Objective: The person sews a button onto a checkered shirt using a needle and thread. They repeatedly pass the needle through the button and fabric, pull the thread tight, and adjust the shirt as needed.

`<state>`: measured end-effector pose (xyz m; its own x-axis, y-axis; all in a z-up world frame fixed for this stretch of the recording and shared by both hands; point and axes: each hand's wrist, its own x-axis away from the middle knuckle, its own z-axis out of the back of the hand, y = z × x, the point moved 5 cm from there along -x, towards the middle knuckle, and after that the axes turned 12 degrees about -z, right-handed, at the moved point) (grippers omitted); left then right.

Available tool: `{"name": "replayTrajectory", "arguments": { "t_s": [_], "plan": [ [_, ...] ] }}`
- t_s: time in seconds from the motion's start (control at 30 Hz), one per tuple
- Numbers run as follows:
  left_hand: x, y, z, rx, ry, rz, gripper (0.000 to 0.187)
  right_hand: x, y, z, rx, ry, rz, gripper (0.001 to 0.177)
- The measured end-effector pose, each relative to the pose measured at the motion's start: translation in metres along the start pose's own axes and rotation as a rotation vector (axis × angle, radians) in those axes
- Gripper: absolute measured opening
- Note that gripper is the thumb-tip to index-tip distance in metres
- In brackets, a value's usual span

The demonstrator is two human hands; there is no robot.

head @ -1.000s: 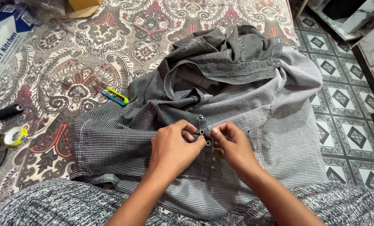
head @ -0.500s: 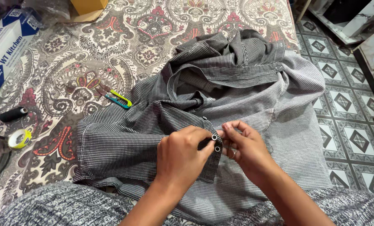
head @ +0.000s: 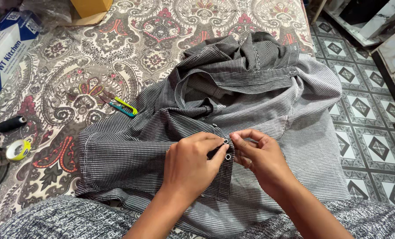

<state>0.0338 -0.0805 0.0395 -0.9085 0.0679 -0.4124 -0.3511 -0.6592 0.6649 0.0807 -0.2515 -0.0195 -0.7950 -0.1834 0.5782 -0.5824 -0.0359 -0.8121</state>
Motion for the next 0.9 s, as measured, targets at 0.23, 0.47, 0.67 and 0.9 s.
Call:
{"name": "replayTrajectory", "arguments": {
  "t_s": [0.23, 0.47, 0.67, 0.9],
  "plan": [
    [-0.001, 0.000, 0.002, 0.039, -0.004, 0.004, 0.019, -0.005, 0.006, 0.004, -0.065, -0.005, -0.034, 0.023],
    [-0.005, -0.014, -0.002, 0.154, 0.028, 0.112, 0.023, 0.003, 0.002, -0.004, -0.091, 0.032, -0.056, 0.022],
    [-0.004, -0.026, -0.013, 0.484, -0.025, 0.337, 0.025, 0.004, 0.003, -0.003, -0.087, 0.072, -0.065, 0.021],
    [-0.004, -0.017, -0.006, 0.262, -0.189, 0.304, 0.024, -0.001, 0.001, 0.002, 0.065, 0.022, -0.072, 0.019]
  ]
}}
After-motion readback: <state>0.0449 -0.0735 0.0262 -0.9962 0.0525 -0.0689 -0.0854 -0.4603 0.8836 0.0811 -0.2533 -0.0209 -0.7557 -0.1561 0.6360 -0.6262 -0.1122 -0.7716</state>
